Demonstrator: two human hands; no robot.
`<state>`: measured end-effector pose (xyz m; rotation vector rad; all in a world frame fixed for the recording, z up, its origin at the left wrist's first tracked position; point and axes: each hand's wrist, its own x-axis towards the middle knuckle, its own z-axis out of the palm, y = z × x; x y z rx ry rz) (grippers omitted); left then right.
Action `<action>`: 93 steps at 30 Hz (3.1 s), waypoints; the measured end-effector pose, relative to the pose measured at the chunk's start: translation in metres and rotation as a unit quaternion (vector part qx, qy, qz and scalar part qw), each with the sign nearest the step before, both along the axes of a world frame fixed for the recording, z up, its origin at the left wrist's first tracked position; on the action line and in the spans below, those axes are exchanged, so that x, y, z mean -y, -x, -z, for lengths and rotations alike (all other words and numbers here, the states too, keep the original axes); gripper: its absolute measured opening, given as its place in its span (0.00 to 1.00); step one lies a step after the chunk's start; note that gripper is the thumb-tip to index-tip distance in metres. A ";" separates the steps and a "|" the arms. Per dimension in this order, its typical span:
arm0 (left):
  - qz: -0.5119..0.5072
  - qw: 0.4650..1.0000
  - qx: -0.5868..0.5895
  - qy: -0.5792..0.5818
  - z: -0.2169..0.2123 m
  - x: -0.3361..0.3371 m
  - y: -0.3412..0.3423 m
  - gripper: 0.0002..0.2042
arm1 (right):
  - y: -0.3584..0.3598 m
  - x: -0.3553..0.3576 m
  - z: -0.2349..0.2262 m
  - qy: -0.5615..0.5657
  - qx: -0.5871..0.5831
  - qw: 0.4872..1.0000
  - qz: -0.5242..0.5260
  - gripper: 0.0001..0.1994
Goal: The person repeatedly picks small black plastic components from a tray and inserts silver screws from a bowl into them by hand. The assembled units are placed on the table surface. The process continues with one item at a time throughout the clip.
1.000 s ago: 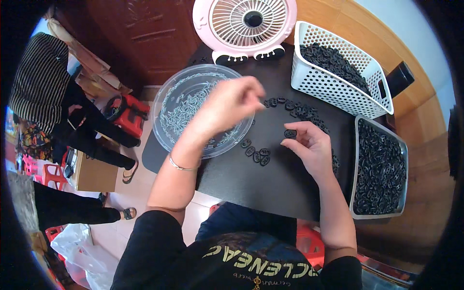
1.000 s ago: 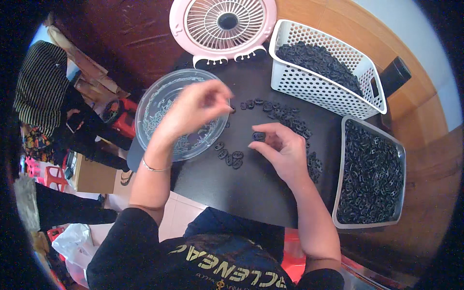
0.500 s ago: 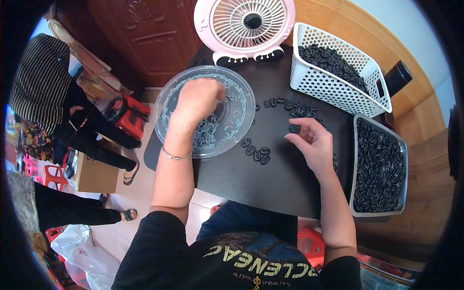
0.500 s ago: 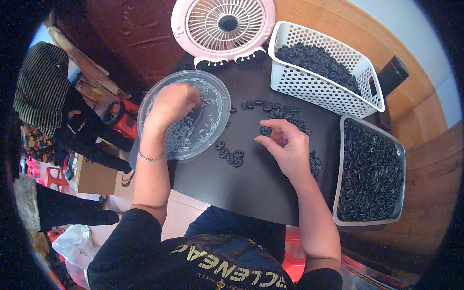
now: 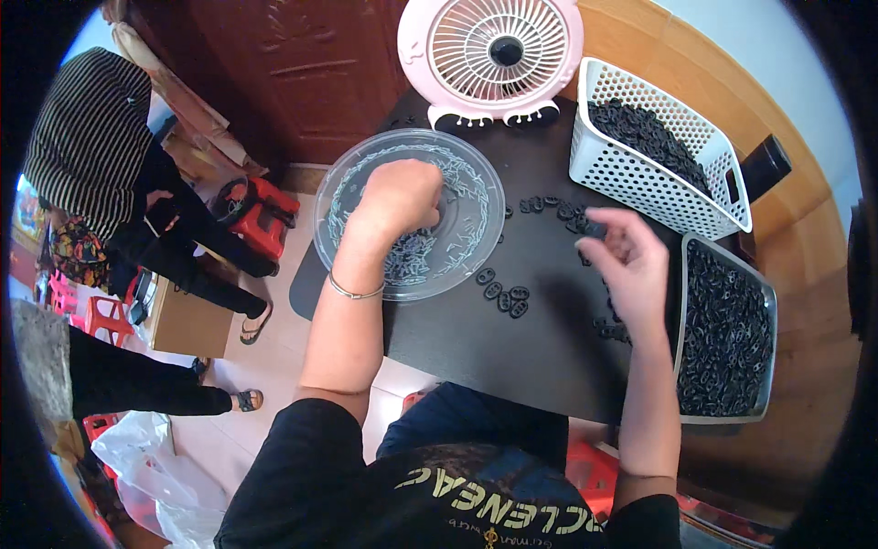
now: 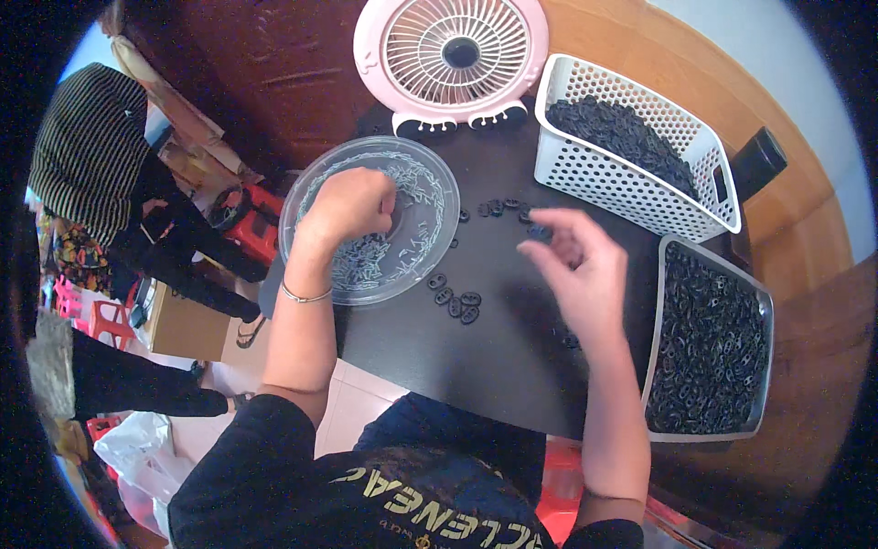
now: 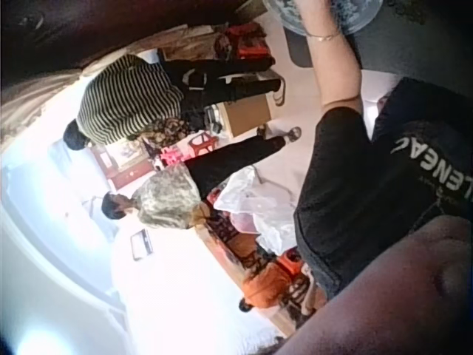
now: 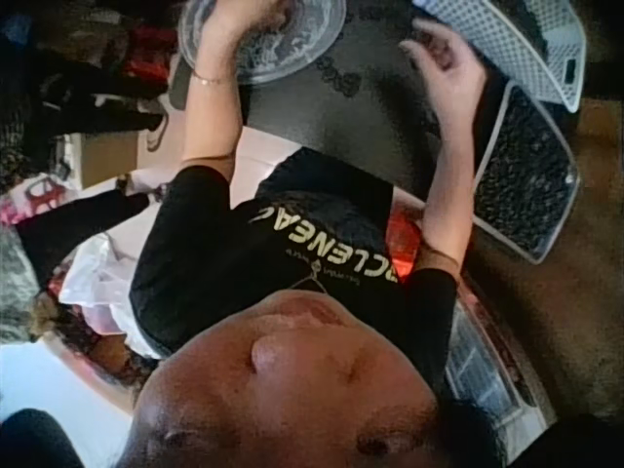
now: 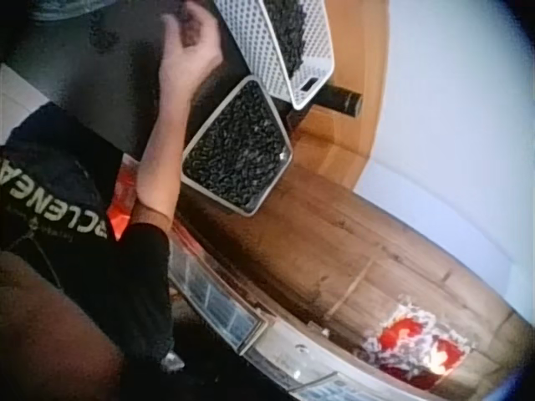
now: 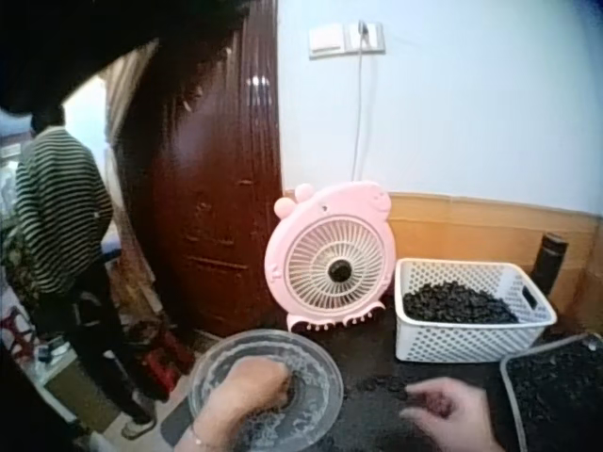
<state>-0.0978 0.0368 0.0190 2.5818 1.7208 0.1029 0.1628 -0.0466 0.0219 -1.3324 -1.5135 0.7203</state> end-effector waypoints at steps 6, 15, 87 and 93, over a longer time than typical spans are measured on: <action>0.012 0.995 0.103 0.006 -0.003 -0.003 -0.006 0.04 | -0.030 -0.062 -0.061 -0.231 0.116 0.952 0.167 0.20; 0.084 0.916 0.389 0.049 -0.010 0.001 -0.023 0.05 | -0.019 -0.009 -0.042 -0.055 0.226 0.973 -0.002 0.11; 0.099 0.645 0.676 0.341 0.025 0.039 -0.103 0.13 | -0.004 0.014 0.036 0.042 -0.174 0.984 -0.014 0.05; 0.126 0.693 0.649 0.287 0.022 0.041 -0.104 0.14 | -0.006 0.014 0.032 0.068 -0.199 0.977 -0.035 0.04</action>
